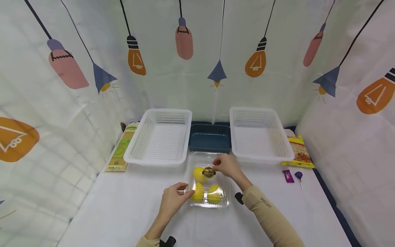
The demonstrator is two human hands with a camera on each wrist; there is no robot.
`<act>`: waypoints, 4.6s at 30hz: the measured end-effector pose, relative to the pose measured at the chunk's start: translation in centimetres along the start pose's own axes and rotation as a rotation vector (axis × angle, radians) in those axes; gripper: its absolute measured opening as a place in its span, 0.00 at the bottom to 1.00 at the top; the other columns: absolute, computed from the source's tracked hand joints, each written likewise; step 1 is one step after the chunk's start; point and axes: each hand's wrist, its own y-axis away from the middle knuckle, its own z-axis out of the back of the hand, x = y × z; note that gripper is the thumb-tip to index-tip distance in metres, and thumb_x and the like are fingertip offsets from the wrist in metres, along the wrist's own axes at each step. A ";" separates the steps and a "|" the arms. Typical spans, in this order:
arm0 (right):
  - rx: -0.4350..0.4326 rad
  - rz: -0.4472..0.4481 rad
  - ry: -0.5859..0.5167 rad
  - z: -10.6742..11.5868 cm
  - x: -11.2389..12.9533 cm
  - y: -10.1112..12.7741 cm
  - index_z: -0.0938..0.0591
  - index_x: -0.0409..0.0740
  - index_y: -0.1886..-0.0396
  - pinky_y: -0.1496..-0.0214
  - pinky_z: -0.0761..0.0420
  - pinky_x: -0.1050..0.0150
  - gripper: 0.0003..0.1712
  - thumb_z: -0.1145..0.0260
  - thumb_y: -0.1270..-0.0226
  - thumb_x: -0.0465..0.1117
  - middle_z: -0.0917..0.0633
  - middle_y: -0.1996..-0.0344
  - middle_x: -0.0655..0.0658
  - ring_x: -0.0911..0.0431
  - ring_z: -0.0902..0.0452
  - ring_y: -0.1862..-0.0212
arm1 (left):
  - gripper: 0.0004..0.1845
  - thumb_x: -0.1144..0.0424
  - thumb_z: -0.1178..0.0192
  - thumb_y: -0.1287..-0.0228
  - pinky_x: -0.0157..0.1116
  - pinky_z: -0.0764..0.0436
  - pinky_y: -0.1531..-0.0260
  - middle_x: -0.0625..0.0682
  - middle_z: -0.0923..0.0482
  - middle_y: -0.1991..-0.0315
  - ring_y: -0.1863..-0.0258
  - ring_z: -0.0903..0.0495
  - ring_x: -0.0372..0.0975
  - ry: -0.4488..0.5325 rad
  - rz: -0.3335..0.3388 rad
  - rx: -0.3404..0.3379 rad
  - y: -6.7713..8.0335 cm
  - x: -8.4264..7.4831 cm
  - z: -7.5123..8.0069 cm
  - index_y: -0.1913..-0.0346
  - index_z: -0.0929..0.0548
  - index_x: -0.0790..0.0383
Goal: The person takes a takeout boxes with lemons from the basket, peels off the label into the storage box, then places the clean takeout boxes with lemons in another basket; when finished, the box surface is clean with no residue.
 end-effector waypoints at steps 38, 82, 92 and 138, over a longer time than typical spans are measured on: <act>0.012 0.038 0.181 -2.0 1.6 -0.8 0.14 0.48 0.70 0.63 0.22 0.65 0.10 0.20 0.50 0.41 0.14 0.73 0.52 0.60 0.25 0.70 | 0.24 0.47 0.26 0.49 0.37 0.12 0.69 0.59 0.11 0.58 0.66 0.10 0.45 0.008 0.009 0.005 0.0 0.1 0.1 0.55 0.13 0.61; 0.031 -0.056 -0.426 3.9 -0.3 -2.9 0.17 0.36 0.55 0.57 0.12 0.61 0.14 0.31 0.34 0.41 0.12 0.60 0.39 0.49 0.12 0.59 | 0.23 0.49 0.27 0.48 0.39 0.12 0.69 0.62 0.11 0.57 0.65 0.10 0.49 -0.019 -0.003 0.000 0.1 0.1 0.1 0.56 0.13 0.64; -0.025 -0.102 -0.403 6.3 0.6 -6.5 0.18 0.36 0.51 0.52 0.12 0.60 0.16 0.33 0.32 0.42 0.13 0.54 0.36 0.48 0.12 0.54 | 0.24 0.48 0.27 0.48 0.38 0.12 0.70 0.61 0.11 0.56 0.65 0.10 0.48 -0.026 0.008 -0.004 0.1 0.2 0.5 0.56 0.13 0.64; 0.022 -0.445 -0.644 4.8 -1.7 -17.4 0.28 0.26 0.35 0.53 0.13 0.68 0.24 0.40 0.30 0.28 0.19 0.59 0.44 0.62 0.20 0.67 | 0.25 0.49 0.28 0.46 0.39 0.12 0.69 0.63 0.11 0.57 0.67 0.10 0.48 -0.022 0.013 0.041 1.5 -0.5 0.2 0.52 0.15 0.65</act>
